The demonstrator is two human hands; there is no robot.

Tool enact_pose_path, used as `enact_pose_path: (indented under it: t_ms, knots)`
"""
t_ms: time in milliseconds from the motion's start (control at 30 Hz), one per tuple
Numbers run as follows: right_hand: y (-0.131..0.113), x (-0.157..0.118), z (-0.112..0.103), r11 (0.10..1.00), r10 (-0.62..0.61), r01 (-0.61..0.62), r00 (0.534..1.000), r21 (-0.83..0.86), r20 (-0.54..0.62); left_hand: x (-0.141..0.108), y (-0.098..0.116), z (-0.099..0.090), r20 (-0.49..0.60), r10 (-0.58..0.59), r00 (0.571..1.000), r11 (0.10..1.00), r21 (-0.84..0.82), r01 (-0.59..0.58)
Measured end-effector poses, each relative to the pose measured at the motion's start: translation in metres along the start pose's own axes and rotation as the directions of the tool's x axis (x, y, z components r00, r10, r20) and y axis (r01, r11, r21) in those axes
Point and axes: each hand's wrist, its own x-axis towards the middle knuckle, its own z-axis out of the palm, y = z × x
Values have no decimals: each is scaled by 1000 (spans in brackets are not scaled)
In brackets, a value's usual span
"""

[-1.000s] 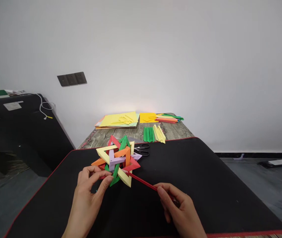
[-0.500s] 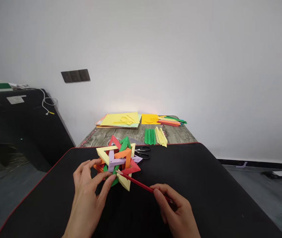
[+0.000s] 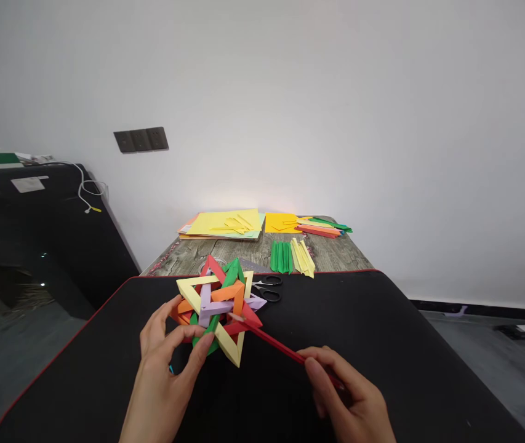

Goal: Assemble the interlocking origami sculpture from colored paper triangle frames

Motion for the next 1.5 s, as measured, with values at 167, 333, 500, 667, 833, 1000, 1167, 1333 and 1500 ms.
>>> enact_pose_path:
  t_ms: [167,333,500,667,833,1000,1167,1333,1500]
  knots:
    - [4,10,-25,969,-13,-32,983,-243,-181,1,-3,0,14,3,1000,1000,17,-3]
    - [32,30,-47,927,-23,-39,987,-374,-161,-5,-14,-7,7,96,995,995,-5,-96]
    - [54,39,-47,751,-281,204,959,-627,-24,13,-47,-32,-81,69,994,992,-102,-77]
    - [15,31,-6,873,-272,344,932,-346,242,65,-76,-37,465,26,885,895,-405,187]
    - [-23,44,45,993,-102,115,887,-1,450,98,-73,-28,694,164,701,779,-527,340]
    - [-40,91,62,952,-132,-27,861,304,491,125,-61,-24,699,107,707,764,-513,392]
    - [-59,132,67,932,-68,-95,902,349,426,155,-48,-18,668,130,733,738,-559,379]
    - [-62,143,73,914,-25,-171,881,367,473,163,-50,-7,519,97,849,860,-474,191]
    - [-44,140,77,898,-88,-155,853,411,515,156,-66,13,441,103,892,863,-485,140]
